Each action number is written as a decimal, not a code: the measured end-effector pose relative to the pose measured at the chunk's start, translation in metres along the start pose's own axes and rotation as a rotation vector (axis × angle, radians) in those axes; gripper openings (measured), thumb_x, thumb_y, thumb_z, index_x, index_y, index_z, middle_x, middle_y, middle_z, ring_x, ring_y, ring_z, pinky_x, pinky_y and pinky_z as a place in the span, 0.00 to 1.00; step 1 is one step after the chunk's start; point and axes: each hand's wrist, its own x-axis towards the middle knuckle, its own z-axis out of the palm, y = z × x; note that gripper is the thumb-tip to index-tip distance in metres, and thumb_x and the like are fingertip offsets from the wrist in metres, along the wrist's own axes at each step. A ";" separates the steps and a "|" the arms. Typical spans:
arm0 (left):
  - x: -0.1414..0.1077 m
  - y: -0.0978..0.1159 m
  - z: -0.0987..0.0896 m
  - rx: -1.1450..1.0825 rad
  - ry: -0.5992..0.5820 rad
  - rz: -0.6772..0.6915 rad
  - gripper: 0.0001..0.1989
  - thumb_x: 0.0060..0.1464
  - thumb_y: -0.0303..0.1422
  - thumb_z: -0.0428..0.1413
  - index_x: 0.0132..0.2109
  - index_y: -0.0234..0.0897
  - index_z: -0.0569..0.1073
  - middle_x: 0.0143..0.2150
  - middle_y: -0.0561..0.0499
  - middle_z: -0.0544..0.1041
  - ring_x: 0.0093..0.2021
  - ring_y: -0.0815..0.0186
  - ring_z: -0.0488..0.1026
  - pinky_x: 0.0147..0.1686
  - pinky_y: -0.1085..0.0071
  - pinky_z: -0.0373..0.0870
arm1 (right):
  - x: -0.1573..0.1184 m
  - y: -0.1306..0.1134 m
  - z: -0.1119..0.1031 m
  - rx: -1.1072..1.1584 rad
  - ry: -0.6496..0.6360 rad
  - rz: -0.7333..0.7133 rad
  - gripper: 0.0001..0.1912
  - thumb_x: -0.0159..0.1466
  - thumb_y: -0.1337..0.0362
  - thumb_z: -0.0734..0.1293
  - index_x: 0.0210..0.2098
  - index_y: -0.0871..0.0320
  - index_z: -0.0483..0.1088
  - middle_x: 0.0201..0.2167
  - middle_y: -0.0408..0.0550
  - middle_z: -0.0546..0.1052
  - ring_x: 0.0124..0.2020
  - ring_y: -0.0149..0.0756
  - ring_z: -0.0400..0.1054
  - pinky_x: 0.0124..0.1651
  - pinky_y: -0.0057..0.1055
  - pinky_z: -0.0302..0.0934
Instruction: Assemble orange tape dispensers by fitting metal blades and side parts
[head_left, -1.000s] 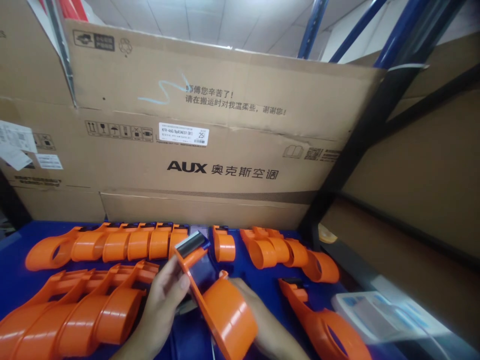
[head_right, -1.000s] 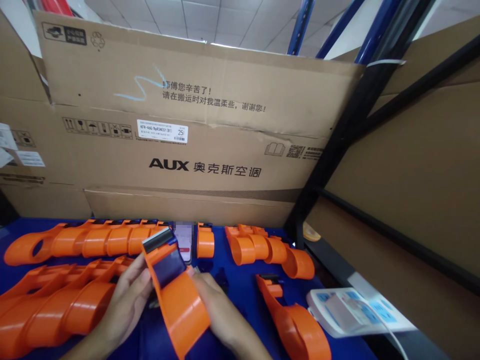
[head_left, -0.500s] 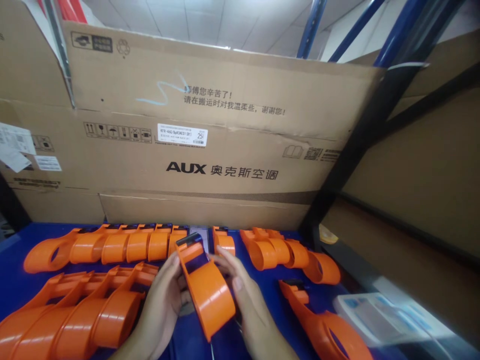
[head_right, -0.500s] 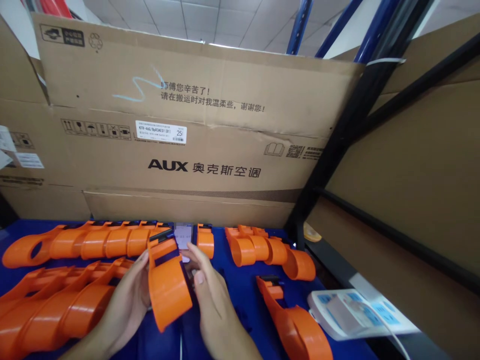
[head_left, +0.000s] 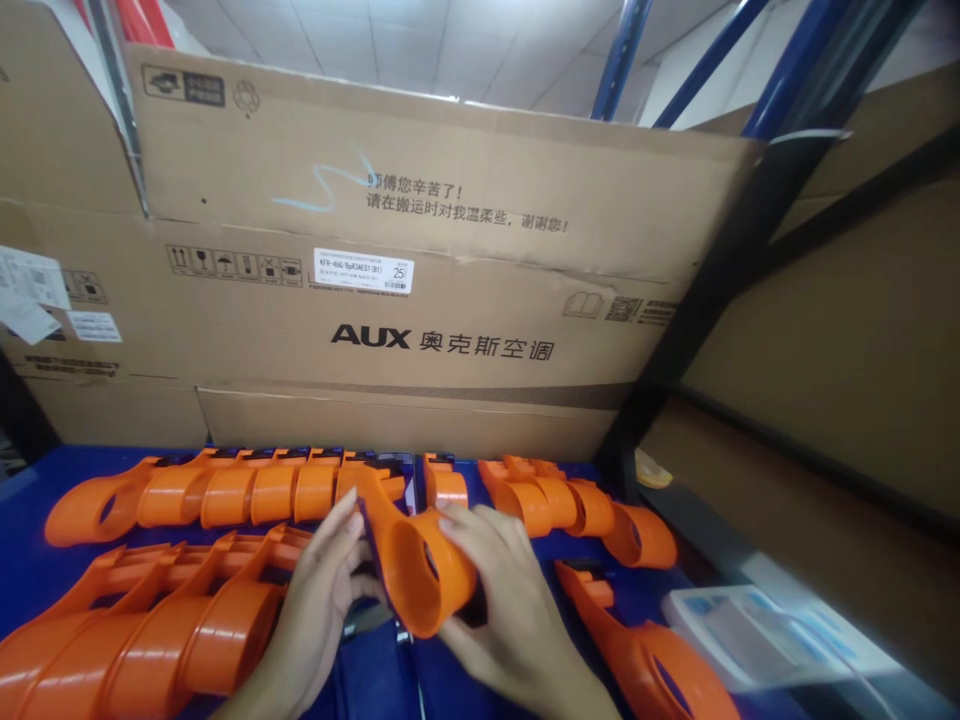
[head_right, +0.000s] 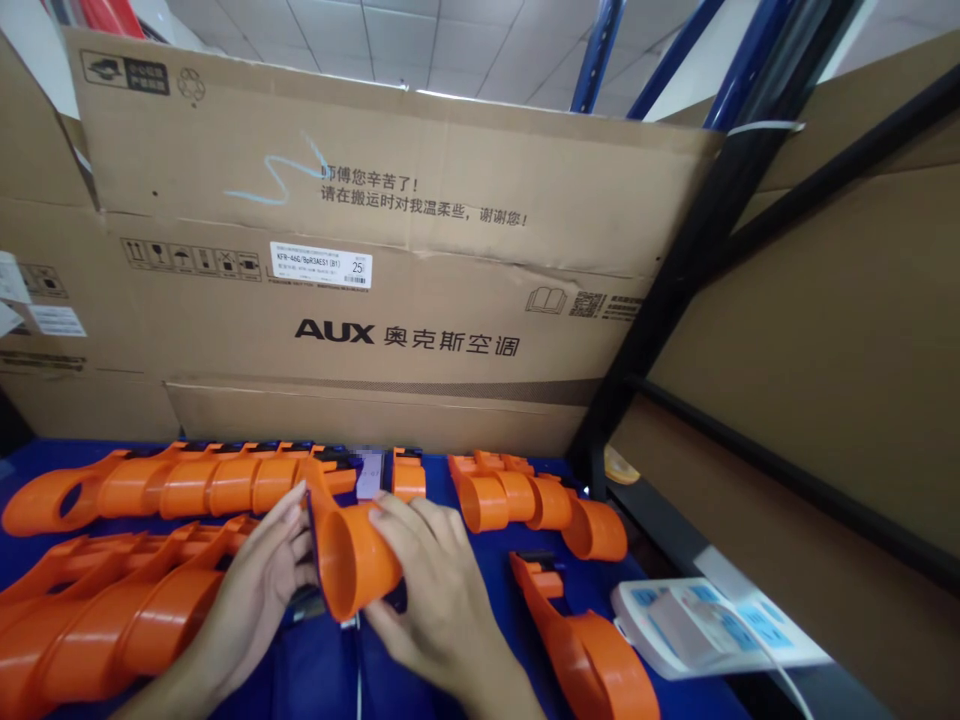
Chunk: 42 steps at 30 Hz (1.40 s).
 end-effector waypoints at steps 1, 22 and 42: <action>0.000 0.000 -0.001 0.024 -0.023 0.011 0.30 0.60 0.44 0.62 0.66 0.42 0.67 0.51 0.41 0.81 0.42 0.55 0.81 0.33 0.64 0.78 | 0.000 0.005 -0.003 -0.024 0.022 0.027 0.38 0.61 0.67 0.71 0.68 0.55 0.56 0.63 0.59 0.72 0.62 0.54 0.65 0.61 0.52 0.61; 0.003 -0.005 -0.006 0.164 -0.148 -0.010 0.13 0.60 0.43 0.62 0.43 0.37 0.78 0.31 0.52 0.76 0.25 0.69 0.72 0.23 0.74 0.67 | -0.013 0.077 -0.004 -0.415 -0.070 0.394 0.39 0.63 0.67 0.66 0.72 0.52 0.53 0.68 0.53 0.69 0.61 0.57 0.58 0.58 0.52 0.57; 0.007 -0.010 -0.012 0.203 -0.154 -0.004 0.12 0.62 0.43 0.61 0.42 0.39 0.77 0.32 0.53 0.75 0.25 0.69 0.72 0.23 0.75 0.66 | -0.009 0.073 0.001 -0.455 -0.079 0.447 0.37 0.62 0.64 0.69 0.69 0.53 0.56 0.64 0.54 0.72 0.59 0.57 0.60 0.57 0.50 0.55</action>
